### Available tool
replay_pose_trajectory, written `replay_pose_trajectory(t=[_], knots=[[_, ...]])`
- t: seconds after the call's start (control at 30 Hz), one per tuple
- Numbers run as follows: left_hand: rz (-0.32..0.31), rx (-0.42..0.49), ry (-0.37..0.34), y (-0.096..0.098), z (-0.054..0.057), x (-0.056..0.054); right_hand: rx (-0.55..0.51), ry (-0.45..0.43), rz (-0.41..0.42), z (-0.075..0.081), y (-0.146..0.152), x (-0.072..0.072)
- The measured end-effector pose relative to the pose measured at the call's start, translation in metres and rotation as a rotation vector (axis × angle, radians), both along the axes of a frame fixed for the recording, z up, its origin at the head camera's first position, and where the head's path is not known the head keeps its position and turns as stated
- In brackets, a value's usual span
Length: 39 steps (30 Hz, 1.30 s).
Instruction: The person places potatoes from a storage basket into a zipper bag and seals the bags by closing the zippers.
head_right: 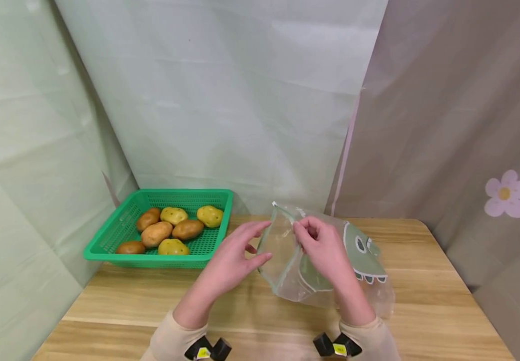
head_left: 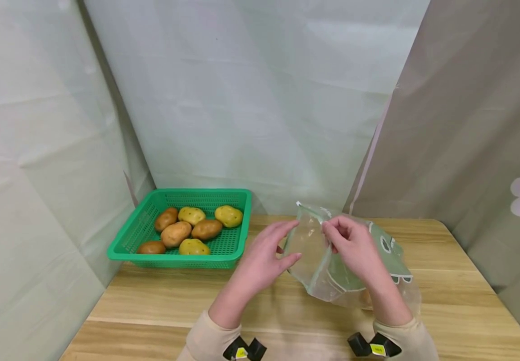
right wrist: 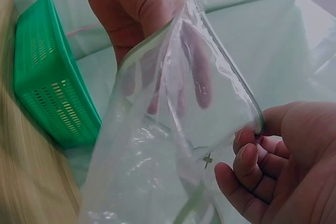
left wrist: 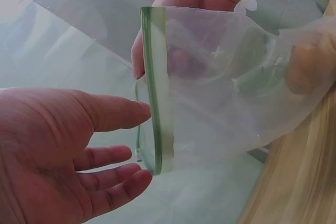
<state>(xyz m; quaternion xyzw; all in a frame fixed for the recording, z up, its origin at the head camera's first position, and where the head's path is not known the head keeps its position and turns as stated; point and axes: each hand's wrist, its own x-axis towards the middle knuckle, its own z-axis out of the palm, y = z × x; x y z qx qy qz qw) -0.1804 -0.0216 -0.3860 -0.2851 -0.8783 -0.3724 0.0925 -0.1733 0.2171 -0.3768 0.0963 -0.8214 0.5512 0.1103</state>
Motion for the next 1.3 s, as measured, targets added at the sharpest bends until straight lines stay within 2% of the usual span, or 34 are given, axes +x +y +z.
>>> replay_pose_trajectory(t=[0.63,0.87,1.1,1.3], knots=[[0.036,0.017,0.016,-0.009,0.003,-0.001,0.010,-0.020,-0.015,0.001,0.001,0.001],[0.073,0.042,0.009,-0.020,0.004,-0.002,-0.001,-0.022,-0.006,0.002,0.001,0.001],[0.119,0.009,0.057,-0.032,0.004,-0.007,0.019,-0.014,-0.012,0.001,0.003,0.001],[0.147,0.024,0.063,-0.046,0.006,-0.012,0.020,-0.004,-0.002,0.000,0.004,0.000]])
